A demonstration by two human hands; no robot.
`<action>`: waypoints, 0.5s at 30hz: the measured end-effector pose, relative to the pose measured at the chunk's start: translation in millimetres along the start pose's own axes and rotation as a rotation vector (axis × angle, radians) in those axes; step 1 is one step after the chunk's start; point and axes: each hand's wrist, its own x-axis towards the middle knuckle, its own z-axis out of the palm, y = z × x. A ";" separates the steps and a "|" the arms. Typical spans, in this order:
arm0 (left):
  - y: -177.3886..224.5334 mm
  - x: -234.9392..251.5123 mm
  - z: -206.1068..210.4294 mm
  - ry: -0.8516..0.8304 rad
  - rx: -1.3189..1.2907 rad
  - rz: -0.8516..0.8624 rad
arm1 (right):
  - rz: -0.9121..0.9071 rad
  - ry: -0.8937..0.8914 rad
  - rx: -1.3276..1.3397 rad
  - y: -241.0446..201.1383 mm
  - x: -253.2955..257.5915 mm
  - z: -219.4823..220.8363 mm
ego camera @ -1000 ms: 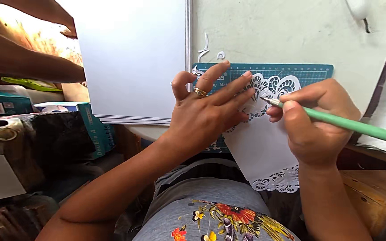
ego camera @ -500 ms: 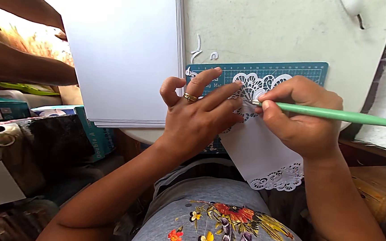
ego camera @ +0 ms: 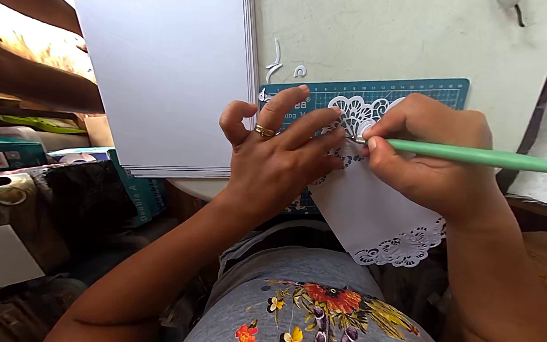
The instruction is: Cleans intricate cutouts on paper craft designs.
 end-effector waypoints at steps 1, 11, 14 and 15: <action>0.0 0.1 -0.3 -0.001 0.000 -0.002 | -0.004 -0.002 -0.002 0.0 0.2 -0.2; 3.3 -1.3 0.0 0.016 0.105 0.020 | -0.038 0.007 -0.041 3.9 -3.0 -1.4; 3.2 -1.7 0.1 0.010 0.103 0.021 | -0.015 0.013 -0.071 -2.0 -3.6 -1.4; 3.4 -2.0 0.2 0.009 0.104 0.021 | -0.006 0.012 -0.091 -5.1 -3.8 -1.4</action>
